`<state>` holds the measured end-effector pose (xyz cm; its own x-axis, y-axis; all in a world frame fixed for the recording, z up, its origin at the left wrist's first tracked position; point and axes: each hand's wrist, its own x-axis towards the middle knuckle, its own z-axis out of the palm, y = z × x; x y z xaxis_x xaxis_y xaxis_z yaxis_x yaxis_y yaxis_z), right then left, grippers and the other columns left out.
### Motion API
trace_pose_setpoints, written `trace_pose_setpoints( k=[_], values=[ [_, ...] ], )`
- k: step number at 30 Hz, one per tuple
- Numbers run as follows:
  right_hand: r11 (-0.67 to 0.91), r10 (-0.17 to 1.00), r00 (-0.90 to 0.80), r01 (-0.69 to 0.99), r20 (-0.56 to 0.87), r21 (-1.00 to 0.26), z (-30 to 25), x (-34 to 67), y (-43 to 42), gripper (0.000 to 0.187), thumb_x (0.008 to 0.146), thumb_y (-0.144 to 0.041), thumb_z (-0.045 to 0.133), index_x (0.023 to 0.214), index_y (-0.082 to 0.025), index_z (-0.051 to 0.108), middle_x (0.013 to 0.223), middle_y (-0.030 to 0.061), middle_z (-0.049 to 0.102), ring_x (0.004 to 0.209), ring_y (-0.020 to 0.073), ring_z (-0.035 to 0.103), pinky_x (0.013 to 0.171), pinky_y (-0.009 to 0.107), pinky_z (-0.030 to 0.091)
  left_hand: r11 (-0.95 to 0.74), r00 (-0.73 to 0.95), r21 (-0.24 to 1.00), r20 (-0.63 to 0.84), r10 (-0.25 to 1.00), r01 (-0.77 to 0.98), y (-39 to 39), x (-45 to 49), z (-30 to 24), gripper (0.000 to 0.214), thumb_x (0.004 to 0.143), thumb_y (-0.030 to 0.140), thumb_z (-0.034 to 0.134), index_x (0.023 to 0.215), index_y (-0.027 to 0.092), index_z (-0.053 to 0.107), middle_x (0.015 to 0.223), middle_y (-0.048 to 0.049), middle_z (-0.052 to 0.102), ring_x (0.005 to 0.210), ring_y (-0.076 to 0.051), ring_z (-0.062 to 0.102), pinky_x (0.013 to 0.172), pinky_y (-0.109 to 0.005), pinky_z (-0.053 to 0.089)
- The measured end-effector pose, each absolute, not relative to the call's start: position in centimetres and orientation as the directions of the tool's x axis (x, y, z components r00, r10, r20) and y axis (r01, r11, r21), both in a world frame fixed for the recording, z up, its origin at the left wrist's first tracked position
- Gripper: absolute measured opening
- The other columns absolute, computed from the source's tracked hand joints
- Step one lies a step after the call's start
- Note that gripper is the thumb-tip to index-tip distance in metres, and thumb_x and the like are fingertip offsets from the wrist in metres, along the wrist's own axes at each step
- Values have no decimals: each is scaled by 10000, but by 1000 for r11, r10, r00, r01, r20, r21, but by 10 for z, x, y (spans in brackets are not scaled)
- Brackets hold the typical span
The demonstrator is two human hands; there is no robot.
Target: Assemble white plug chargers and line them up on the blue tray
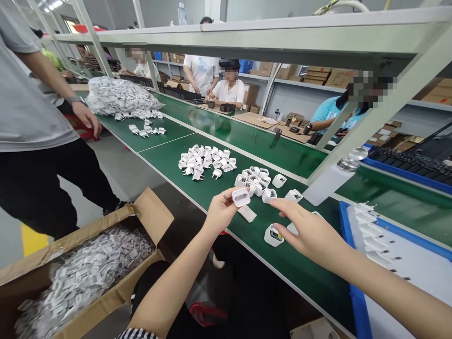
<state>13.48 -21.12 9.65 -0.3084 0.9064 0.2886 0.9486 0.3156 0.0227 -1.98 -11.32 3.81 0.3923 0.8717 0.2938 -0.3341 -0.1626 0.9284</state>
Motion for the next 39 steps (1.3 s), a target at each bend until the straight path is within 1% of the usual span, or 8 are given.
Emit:
trace_pose_setpoints(
  k=[5, 10, 13, 16, 19, 24, 29, 39],
  values=[
    [346, 888, -334, 938, 314, 21, 100, 129, -215, 302, 789, -233, 338, 1089, -210, 364, 1073, 75, 516, 870, 183, 551, 598, 290, 490, -181, 420, 929, 312, 852, -323, -128, -23, 41, 267, 649, 272, 568, 892, 165, 601, 890, -42, 629, 798, -168, 572, 699, -275, 459],
    [289, 933, -244, 946, 264, -148, 100, 127, -217, 361, 770, -248, 393, 1123, -233, 319, 1003, 60, 540, 765, 167, 575, 567, 282, 488, -489, 365, 863, 418, 832, 126, -144, -31, 50, 189, 681, 259, 526, 827, 199, 630, 583, 21, 553, 542, -85, 469, 519, -191, 373],
    [242, 959, -184, 929, 216, -280, 97, 126, -217, 419, 761, -282, 422, 1153, -246, 280, 1007, 60, 532, 737, 161, 570, 544, 283, 489, -527, 373, 808, 419, 828, 264, -155, -36, 56, 187, 688, 280, 511, 821, 221, 629, 512, 41, 474, 485, -68, 398, 473, -179, 308],
    [297, 949, -234, 891, 213, -344, 95, 125, -216, 465, 763, -281, 434, 1187, -263, 243, 1078, 66, 486, 764, 147, 554, 574, 280, 489, -433, 484, 857, 264, 835, 280, -160, -38, 61, 167, 672, 314, 514, 657, 176, 608, 451, 53, 376, 446, -57, 330, 428, -179, 252],
    [422, 906, -371, 836, 205, -351, 95, 123, -215, 441, 771, -255, 436, 1181, -263, 274, 1075, 59, 479, 768, 126, 539, 621, 265, 479, -274, 650, 925, 40, 759, 263, -157, -40, 64, 317, 650, 371, 518, 447, 142, 434, 423, 62, 236, 412, -44, 227, 390, -192, 175],
    [458, 889, -419, 797, 187, -394, 97, 122, -216, 348, 742, -229, 491, 1073, -212, 382, 882, 25, 534, 695, 107, 524, 607, 235, 465, -84, 816, 982, -90, 571, 167, -151, -43, 61, 356, 626, 408, 540, 449, 145, 376, 441, 60, 251, 415, -42, 252, 398, -193, 188],
    [468, 883, -397, 794, 251, -388, 96, 120, -218, 251, 730, -187, 494, 961, -216, 400, 850, 17, 509, 675, 100, 502, 576, 222, 447, -39, 802, 991, -78, 592, 126, -155, -43, 60, 274, 613, 381, 569, 520, 132, 506, 451, 47, 366, 441, -64, 359, 426, -191, 271],
    [598, 759, -442, 764, 479, -243, 90, 117, -219, 240, 736, -135, 453, 922, -203, 318, 815, 44, 434, 719, 127, 456, 552, 243, 437, -248, 643, 965, 137, 754, 85, -168, -40, 60, 193, 647, 307, 568, 783, 198, 651, 601, 25, 558, 524, -85, 458, 484, -180, 368]
  ],
)
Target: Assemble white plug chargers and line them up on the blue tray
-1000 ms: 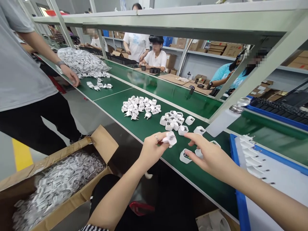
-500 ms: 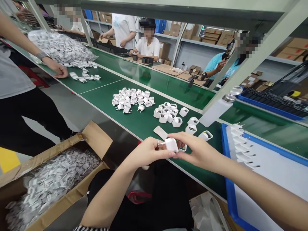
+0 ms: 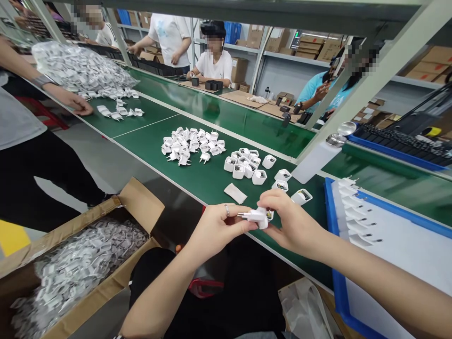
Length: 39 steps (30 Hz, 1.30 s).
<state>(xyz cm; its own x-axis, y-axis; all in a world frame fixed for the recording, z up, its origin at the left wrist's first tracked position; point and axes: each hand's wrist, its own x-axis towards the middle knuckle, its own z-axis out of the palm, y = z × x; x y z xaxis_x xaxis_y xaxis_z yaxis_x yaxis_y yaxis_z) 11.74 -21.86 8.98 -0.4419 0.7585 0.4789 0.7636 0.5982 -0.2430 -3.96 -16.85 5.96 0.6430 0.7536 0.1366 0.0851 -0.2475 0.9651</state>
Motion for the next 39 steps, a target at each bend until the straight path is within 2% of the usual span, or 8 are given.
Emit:
trace_pose_setpoints(
  k=[14, 18, 21, 26, 29, 32, 36, 39],
  values=[
    [670, 665, -531, 735, 525, -105, 90, 119, -221, 246, 728, -68, 401, 939, -169, 325, 832, 66, 452, 743, 131, 458, 576, 237, 431, -470, 519, 876, 355, 777, 105, -180, -41, 58, 164, 651, 228, 588, 803, 234, 650, 506, 50, 447, 490, -48, 406, 476, -153, 328],
    [654, 688, -598, 757, 410, 7, 83, 118, -224, 87, 786, -177, 377, 859, -142, 411, 722, 58, 520, 654, 140, 484, 545, 252, 408, -253, 530, 964, 260, 807, -87, -186, -36, 38, 167, 626, 220, 610, 791, 217, 639, 567, 40, 480, 531, -58, 444, 524, -168, 375],
    [600, 766, -606, 794, 216, 98, 78, 120, -222, 137, 785, -147, 356, 839, -133, 481, 656, 41, 545, 586, 146, 498, 518, 262, 382, -10, 477, 969, 131, 869, -247, -192, -34, 16, 118, 583, 204, 644, 697, 191, 614, 725, 14, 527, 644, -82, 499, 570, -179, 411],
    [308, 949, -301, 948, -94, 80, 80, 123, -184, 255, 752, -167, 426, 999, -142, 482, 914, 73, 566, 739, 182, 549, 541, 260, 394, 377, 453, 778, -135, 881, -502, -188, -38, -4, 114, 631, 232, 602, 700, 173, 534, 894, -27, 585, 733, -134, 568, 533, -203, 465],
    [202, 964, -203, 979, -173, -22, 74, 117, -153, 335, 774, -268, 407, 1089, -160, 437, 1040, 84, 519, 838, 198, 537, 580, 264, 403, 447, 433, 670, -202, 878, -594, -181, -40, -5, 136, 627, 218, 609, 733, 158, 550, 861, -33, 605, 670, -111, 580, 491, -167, 465],
    [162, 952, -161, 987, -261, -16, 58, 110, -131, 373, 737, -254, 446, 1100, -170, 432, 1054, 101, 500, 792, 214, 549, 543, 267, 389, 474, 422, 596, -237, 875, -648, -175, -43, -5, 184, 596, 169, 635, 768, 123, 591, 772, -25, 606, 557, -49, 538, 448, -111, 436],
    [166, 951, -167, 986, -260, -28, 46, 111, -120, 227, 708, -137, 418, 905, -167, 526, 910, 77, 556, 743, 197, 543, 523, 251, 368, 522, 473, 475, -229, 851, -709, -171, -50, -6, 255, 576, 148, 654, 814, 69, 609, 692, -30, 595, 510, -28, 491, 440, -96, 438],
    [229, 962, -246, 963, -116, -146, 55, 111, -126, 187, 709, -123, 418, 856, -175, 522, 833, 39, 564, 751, 164, 521, 578, 243, 379, 549, 491, 386, -244, 836, -742, -170, -54, -7, 250, 596, 163, 646, 815, 48, 610, 735, -57, 606, 518, -33, 499, 480, -106, 476]
  ],
)
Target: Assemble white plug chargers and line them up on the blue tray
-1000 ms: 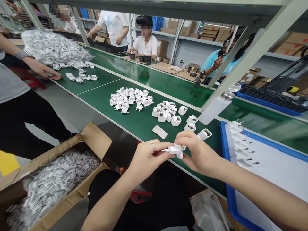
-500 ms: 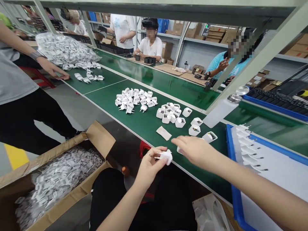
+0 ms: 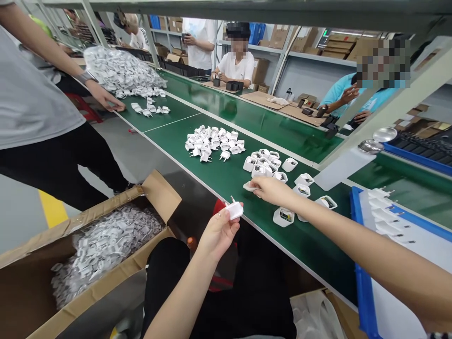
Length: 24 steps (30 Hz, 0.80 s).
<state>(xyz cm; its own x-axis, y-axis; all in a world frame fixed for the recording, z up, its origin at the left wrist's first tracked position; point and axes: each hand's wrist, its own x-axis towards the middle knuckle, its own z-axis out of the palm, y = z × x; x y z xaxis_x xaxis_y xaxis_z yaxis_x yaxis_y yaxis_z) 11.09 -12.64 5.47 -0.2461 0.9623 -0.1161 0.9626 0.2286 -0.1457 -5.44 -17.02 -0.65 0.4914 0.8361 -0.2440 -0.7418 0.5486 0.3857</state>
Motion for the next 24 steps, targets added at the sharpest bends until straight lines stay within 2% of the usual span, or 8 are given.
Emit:
trace_pose_setpoints(
  k=[3, 5, 7, 10, 14, 18, 21, 24],
  values=[
    [430, 903, -396, 850, 167, -304, 72, 102, -144, 205, 742, -145, 412, 918, -194, 505, 819, 21, 533, 715, 117, 493, 606, 219, 387, 578, 514, 321, -266, 816, -751, -169, -55, -6, 182, 657, 153, 591, 802, 44, 607, 735, -70, 610, 501, -33, 499, 470, -103, 484],
    [563, 822, -496, 785, 281, -259, 81, 93, -157, 229, 761, -137, 382, 927, -209, 522, 828, 30, 503, 684, 104, 470, 579, 207, 383, 587, 515, 296, -291, 807, -753, -169, -54, -5, 122, 693, 137, 549, 760, 52, 606, 705, -64, 610, 490, -34, 504, 459, -102, 485],
    [643, 753, -594, 757, 285, -122, 85, 84, -168, 267, 762, -118, 356, 915, -217, 551, 826, 47, 481, 656, 109, 449, 524, 202, 366, 585, 503, 277, -317, 805, -762, -169, -52, -4, 95, 710, 129, 527, 699, 70, 600, 634, -39, 599, 486, -39, 515, 448, -97, 482],
    [690, 696, -687, 720, 207, 68, 86, 77, -176, 309, 765, -107, 332, 925, -222, 569, 789, 59, 479, 634, 124, 430, 476, 201, 334, 585, 504, 253, -320, 802, -770, -170, -53, -2, 86, 705, 138, 538, 659, 87, 590, 545, -2, 564, 487, -39, 525, 443, -80, 473],
    [717, 641, -742, 670, 195, 195, 85, 79, -182, 336, 771, -81, 311, 948, -216, 563, 736, 49, 480, 604, 121, 405, 488, 209, 320, 602, 532, 276, -292, 795, -749, -173, -54, 0, 84, 646, 153, 606, 685, 79, 597, 599, -11, 591, 500, -39, 534, 452, -73, 472],
    [729, 601, -773, 635, 203, 258, 88, 78, -185, 314, 771, -84, 320, 936, -185, 568, 698, 46, 473, 582, 123, 383, 495, 223, 307, 602, 544, 295, -258, 798, -742, -175, -54, 3, 206, 554, 175, 682, 728, 94, 608, 635, -5, 601, 518, -40, 539, 452, -72, 470],
    [747, 588, -785, 619, 195, 240, 91, 77, -186, 328, 777, -84, 305, 933, -204, 567, 695, 37, 463, 574, 117, 375, 488, 216, 296, 614, 582, 280, -197, 789, -738, -175, -55, 5, 328, 448, 203, 740, 734, 105, 613, 621, 10, 587, 495, -25, 511, 438, -60, 458],
    [769, 567, -799, 601, 200, 217, 92, 82, -187, 338, 794, -98, 282, 939, -230, 558, 713, 30, 460, 586, 112, 377, 497, 208, 299, 647, 630, 285, -162, 759, -707, -176, -57, 7, 339, 433, 195, 747, 730, 95, 617, 583, 12, 562, 468, -10, 475, 420, -47, 441]
  ],
)
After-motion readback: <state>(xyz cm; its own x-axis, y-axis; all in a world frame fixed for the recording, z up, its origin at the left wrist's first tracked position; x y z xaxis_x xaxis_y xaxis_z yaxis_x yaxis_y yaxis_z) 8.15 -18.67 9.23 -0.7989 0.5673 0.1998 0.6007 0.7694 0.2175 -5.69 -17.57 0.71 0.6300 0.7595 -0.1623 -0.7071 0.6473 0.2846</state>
